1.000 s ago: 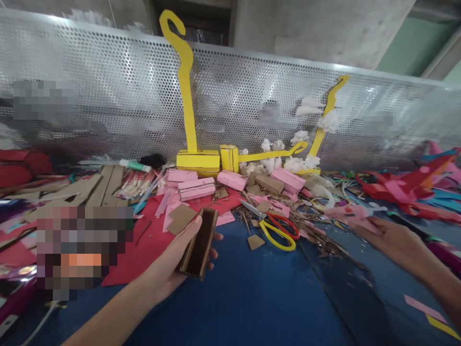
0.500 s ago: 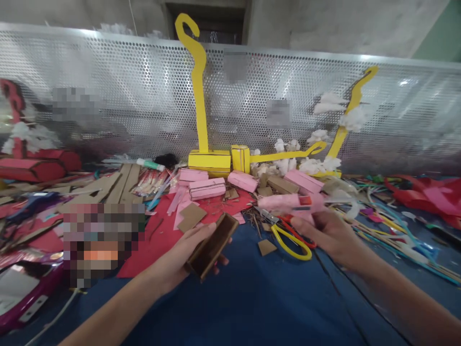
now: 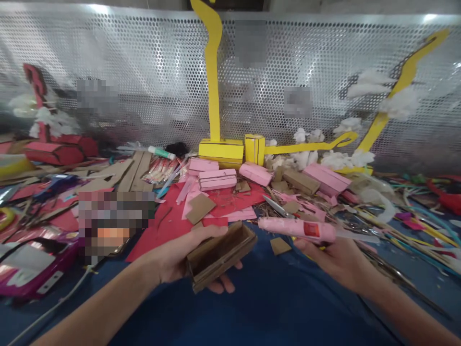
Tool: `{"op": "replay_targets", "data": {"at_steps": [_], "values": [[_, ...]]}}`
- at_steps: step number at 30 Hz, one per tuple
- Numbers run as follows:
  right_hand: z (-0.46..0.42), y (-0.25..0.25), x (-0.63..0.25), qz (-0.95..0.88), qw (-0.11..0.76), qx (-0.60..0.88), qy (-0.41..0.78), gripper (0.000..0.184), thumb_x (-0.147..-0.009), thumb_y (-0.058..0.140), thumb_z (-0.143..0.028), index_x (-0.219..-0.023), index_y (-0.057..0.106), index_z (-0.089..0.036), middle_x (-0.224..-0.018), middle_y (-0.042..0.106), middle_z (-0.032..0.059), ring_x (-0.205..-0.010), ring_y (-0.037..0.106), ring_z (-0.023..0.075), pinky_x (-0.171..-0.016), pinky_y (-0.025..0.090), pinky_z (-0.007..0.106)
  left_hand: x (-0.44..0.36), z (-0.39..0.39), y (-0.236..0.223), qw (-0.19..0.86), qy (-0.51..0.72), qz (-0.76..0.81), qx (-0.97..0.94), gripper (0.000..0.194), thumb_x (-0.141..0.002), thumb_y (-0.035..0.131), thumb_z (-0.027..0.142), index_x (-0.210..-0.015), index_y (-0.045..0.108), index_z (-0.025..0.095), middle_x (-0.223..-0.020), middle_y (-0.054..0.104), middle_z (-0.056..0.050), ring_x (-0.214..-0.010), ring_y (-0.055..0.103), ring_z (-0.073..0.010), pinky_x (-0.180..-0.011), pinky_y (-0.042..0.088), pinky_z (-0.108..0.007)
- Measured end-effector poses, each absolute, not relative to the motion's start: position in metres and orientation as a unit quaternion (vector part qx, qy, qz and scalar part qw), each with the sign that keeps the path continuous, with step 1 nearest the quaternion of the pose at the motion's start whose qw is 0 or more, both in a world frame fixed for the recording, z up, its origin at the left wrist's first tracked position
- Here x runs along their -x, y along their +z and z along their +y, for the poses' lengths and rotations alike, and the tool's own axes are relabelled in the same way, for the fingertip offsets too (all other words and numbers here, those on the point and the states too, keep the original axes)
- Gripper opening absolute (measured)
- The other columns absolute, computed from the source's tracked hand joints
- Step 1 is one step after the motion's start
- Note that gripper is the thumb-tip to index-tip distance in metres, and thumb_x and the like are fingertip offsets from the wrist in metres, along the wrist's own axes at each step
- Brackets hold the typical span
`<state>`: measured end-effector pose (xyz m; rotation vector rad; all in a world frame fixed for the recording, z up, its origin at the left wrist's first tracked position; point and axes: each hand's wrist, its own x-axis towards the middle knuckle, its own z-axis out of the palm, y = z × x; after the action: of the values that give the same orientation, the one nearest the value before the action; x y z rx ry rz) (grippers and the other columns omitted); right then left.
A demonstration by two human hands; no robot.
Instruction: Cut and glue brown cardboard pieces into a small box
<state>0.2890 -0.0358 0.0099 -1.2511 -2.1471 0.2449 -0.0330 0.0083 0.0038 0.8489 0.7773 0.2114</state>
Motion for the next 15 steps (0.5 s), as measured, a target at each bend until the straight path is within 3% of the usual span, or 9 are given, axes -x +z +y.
{"op": "replay_targets", "data": {"at_steps": [7,15], "values": [[-0.032,0.014,-0.289,-0.858,0.278,0.432,0.003,0.018,-0.098,0.056,-0.036,-0.091,0.066,-0.023,-0.084,0.070,0.0050,-0.076,0.066,0.0221,-0.067,0.051,0.031,0.028,0.002,0.010,0.826,0.087,0.386,-0.401,0.072,-0.085,0.055,0.070,-0.122,0.071,0.009,-0.126,0.070,-0.020,-0.079,0.077,-0.0238,-0.068,0.062,-0.028],[-0.034,0.024,-0.285,-0.883,0.231,0.409,0.003,0.026,-0.101,0.053,-0.038,-0.088,0.066,-0.020,-0.081,0.066,0.0050,-0.073,0.060,0.0207,-0.067,0.045,0.033,0.026,-0.003,0.014,0.807,0.089,0.406,-0.420,0.070,-0.082,0.058,0.070,-0.113,0.074,0.009,-0.123,0.071,-0.020,-0.079,0.077,-0.0251,-0.066,0.062,-0.027]]}}
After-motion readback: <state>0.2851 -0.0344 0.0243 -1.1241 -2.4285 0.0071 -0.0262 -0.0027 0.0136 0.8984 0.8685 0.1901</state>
